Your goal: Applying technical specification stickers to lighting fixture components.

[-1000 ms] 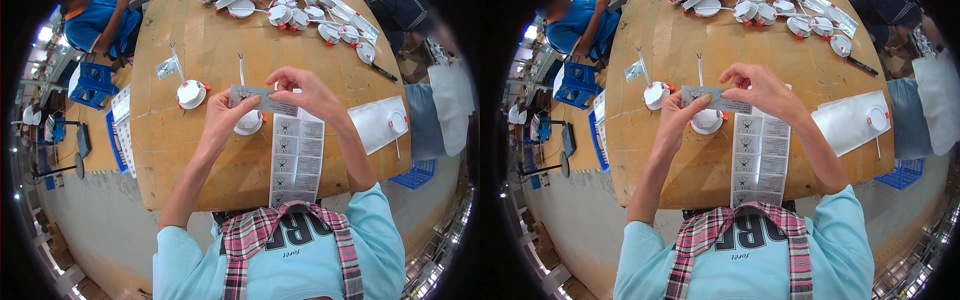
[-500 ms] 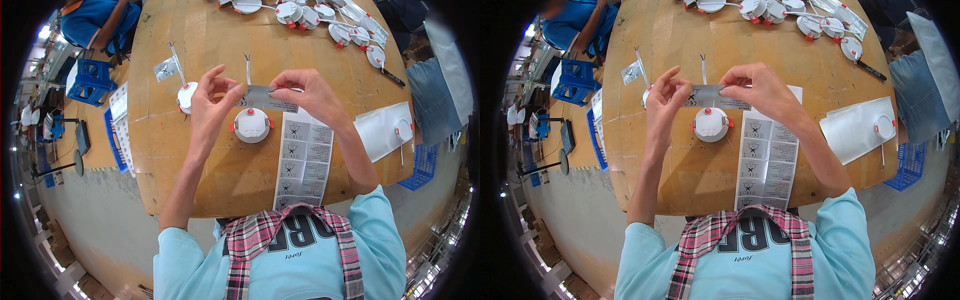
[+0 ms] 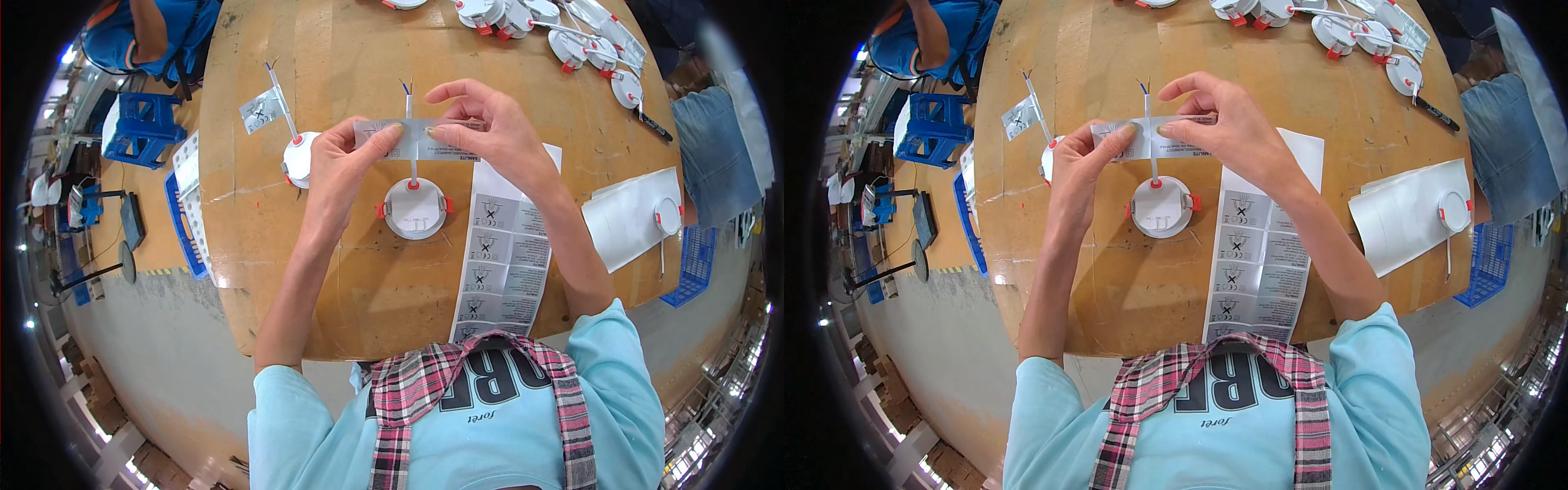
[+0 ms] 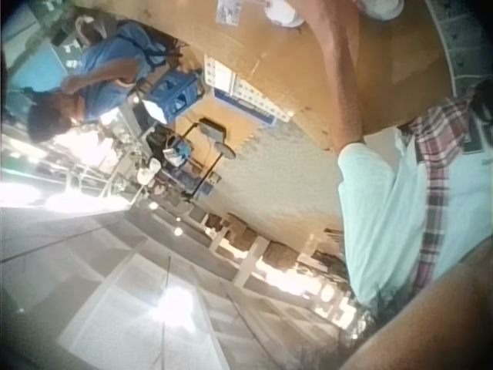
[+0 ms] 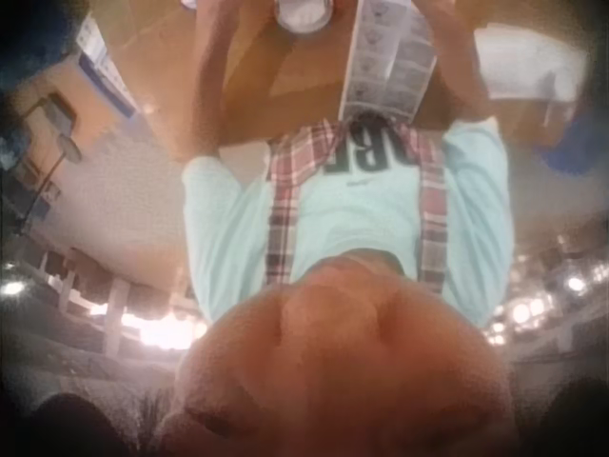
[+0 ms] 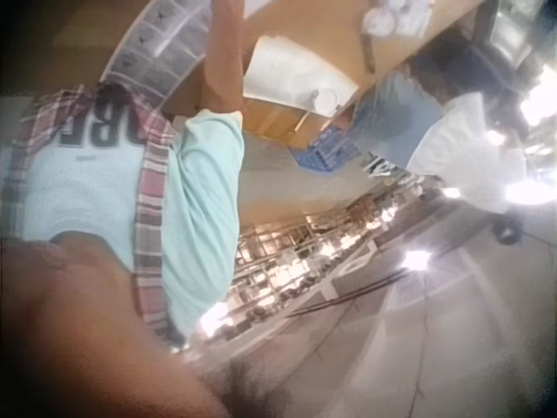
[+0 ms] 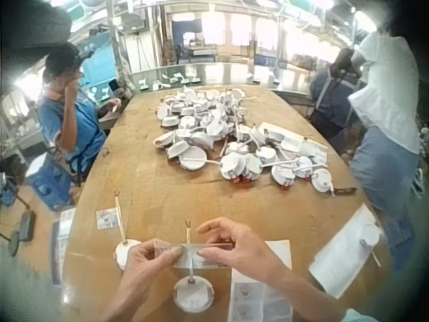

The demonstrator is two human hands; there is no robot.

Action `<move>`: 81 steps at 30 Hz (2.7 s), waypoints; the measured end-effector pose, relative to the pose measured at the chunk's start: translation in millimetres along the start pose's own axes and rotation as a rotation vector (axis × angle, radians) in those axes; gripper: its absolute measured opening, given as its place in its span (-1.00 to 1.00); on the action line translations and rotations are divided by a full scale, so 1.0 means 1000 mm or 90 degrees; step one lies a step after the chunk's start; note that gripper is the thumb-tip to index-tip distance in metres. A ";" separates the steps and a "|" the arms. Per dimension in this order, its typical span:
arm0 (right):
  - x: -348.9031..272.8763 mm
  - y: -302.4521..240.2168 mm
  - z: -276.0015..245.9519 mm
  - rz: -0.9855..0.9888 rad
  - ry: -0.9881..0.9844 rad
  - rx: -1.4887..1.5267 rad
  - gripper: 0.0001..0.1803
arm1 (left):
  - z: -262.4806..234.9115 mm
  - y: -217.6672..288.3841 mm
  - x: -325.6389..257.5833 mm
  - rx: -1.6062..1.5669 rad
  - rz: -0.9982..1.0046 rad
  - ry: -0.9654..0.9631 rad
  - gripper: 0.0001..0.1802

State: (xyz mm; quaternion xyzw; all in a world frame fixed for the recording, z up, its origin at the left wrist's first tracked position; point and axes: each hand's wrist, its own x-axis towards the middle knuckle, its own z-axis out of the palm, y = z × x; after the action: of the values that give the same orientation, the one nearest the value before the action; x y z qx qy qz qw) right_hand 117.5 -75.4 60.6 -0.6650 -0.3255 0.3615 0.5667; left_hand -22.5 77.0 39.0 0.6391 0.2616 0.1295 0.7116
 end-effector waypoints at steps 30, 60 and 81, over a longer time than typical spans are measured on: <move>0.012 0.023 0.006 0.030 0.021 -0.009 -0.74 | -0.002 -0.018 0.014 -0.103 -0.025 0.005 -0.82; 0.013 0.028 0.006 0.007 0.018 -0.010 -0.75 | -0.001 -0.016 0.012 -0.133 -0.047 -0.021 -0.79; 0.013 0.030 0.003 -0.005 0.004 -0.002 -0.69 | 0.000 -0.016 0.011 -0.115 -0.059 -0.050 -0.71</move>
State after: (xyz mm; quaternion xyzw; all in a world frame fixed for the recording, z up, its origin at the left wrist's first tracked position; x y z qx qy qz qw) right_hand 122.3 -67.5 29.2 -0.6657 -0.3268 0.3569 0.5680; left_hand -15.9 80.0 21.4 0.5639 0.2499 0.0947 0.7814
